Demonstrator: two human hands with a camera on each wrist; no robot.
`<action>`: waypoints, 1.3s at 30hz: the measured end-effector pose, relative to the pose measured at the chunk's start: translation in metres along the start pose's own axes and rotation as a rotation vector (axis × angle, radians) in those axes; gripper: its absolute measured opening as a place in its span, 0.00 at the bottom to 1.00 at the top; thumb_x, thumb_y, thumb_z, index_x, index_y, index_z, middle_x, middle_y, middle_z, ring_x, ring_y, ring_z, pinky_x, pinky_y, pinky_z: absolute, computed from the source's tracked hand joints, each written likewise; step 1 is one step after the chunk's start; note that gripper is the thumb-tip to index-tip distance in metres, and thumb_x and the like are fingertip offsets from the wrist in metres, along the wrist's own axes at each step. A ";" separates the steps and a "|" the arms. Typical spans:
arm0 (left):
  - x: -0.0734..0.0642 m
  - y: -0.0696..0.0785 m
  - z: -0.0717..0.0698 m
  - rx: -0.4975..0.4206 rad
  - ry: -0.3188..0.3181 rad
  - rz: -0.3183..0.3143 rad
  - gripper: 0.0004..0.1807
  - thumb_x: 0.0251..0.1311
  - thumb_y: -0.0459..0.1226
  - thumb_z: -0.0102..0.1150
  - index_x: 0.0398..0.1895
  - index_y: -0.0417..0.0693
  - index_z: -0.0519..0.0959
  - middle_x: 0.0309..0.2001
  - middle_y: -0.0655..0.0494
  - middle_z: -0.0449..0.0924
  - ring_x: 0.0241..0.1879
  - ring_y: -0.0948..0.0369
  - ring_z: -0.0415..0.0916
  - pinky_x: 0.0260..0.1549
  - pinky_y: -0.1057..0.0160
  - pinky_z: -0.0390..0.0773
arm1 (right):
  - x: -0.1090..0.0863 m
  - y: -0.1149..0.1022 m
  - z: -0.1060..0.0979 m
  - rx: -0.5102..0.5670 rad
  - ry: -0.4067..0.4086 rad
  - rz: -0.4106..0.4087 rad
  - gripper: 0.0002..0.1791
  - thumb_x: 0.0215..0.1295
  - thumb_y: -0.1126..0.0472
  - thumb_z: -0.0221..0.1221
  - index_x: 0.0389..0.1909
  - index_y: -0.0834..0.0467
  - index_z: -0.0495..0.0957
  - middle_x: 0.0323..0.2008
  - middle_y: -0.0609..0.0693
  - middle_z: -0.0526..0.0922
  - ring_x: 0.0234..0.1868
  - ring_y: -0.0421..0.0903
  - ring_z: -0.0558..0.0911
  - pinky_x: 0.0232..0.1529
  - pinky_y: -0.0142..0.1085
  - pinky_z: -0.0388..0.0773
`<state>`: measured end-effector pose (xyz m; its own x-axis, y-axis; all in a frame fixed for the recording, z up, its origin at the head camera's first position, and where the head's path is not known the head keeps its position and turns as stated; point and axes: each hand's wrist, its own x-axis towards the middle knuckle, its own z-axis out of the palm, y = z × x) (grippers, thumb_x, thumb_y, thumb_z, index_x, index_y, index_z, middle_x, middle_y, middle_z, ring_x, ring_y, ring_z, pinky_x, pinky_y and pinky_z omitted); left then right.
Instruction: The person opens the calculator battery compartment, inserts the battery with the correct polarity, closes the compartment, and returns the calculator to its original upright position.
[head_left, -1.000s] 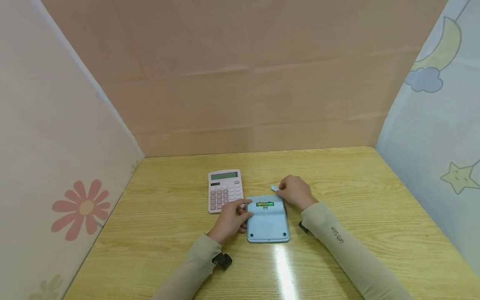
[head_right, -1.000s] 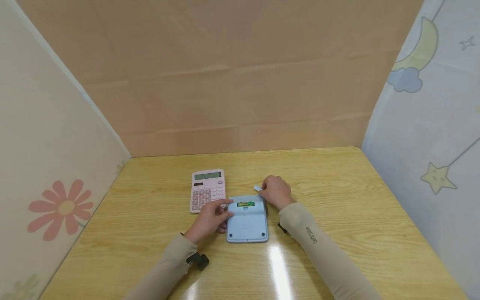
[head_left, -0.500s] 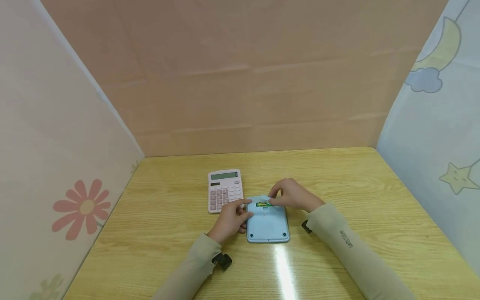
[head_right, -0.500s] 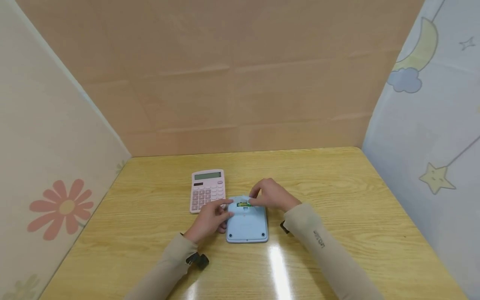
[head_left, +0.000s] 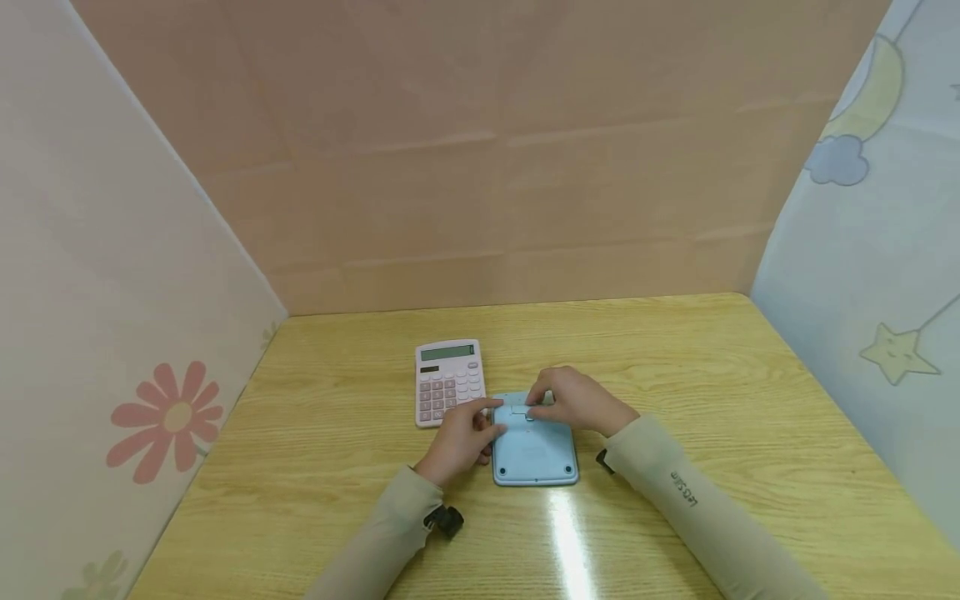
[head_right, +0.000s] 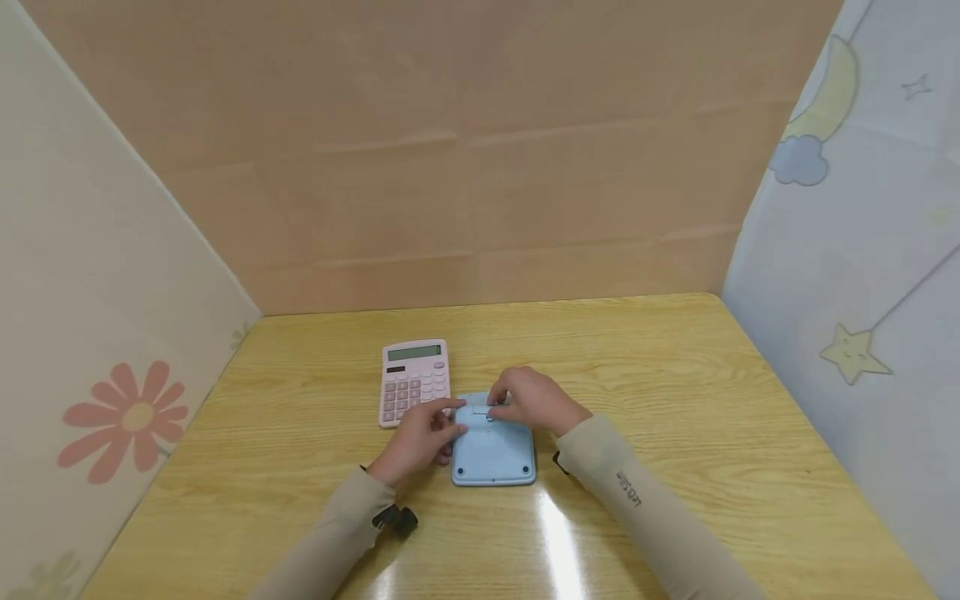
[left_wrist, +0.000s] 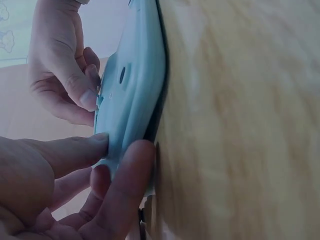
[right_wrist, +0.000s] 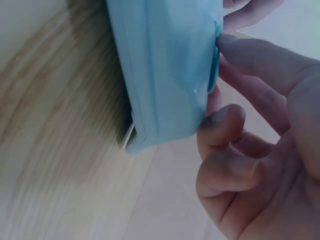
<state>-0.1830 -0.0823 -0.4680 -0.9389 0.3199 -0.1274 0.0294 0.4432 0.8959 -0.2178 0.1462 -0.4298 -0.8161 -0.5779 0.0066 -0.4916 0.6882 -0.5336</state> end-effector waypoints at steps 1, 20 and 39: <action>0.000 0.000 0.000 0.006 -0.001 0.009 0.24 0.65 0.32 0.65 0.64 0.44 0.77 0.27 0.50 0.74 0.19 0.58 0.78 0.20 0.60 0.83 | 0.000 0.000 0.001 -0.001 0.001 -0.002 0.05 0.63 0.58 0.69 0.37 0.54 0.89 0.36 0.44 0.83 0.36 0.41 0.79 0.36 0.34 0.79; -0.004 0.004 -0.001 0.139 -0.044 0.134 0.18 0.69 0.29 0.58 0.60 0.48 0.81 0.32 0.51 0.70 0.21 0.61 0.73 0.18 0.65 0.81 | 0.002 -0.002 0.007 0.121 0.038 0.128 0.03 0.61 0.60 0.70 0.30 0.49 0.85 0.33 0.43 0.83 0.39 0.44 0.77 0.40 0.39 0.77; 0.002 0.004 0.001 0.154 -0.054 0.135 0.18 0.69 0.29 0.58 0.59 0.46 0.81 0.32 0.50 0.70 0.17 0.58 0.75 0.16 0.65 0.81 | 0.007 0.005 0.007 0.246 0.010 0.254 0.03 0.60 0.62 0.71 0.29 0.50 0.86 0.32 0.46 0.81 0.39 0.46 0.75 0.36 0.36 0.74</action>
<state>-0.1849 -0.0793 -0.4650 -0.9031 0.4279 -0.0366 0.2103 0.5147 0.8312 -0.2240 0.1424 -0.4380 -0.9067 -0.3961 -0.1448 -0.1853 0.6825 -0.7070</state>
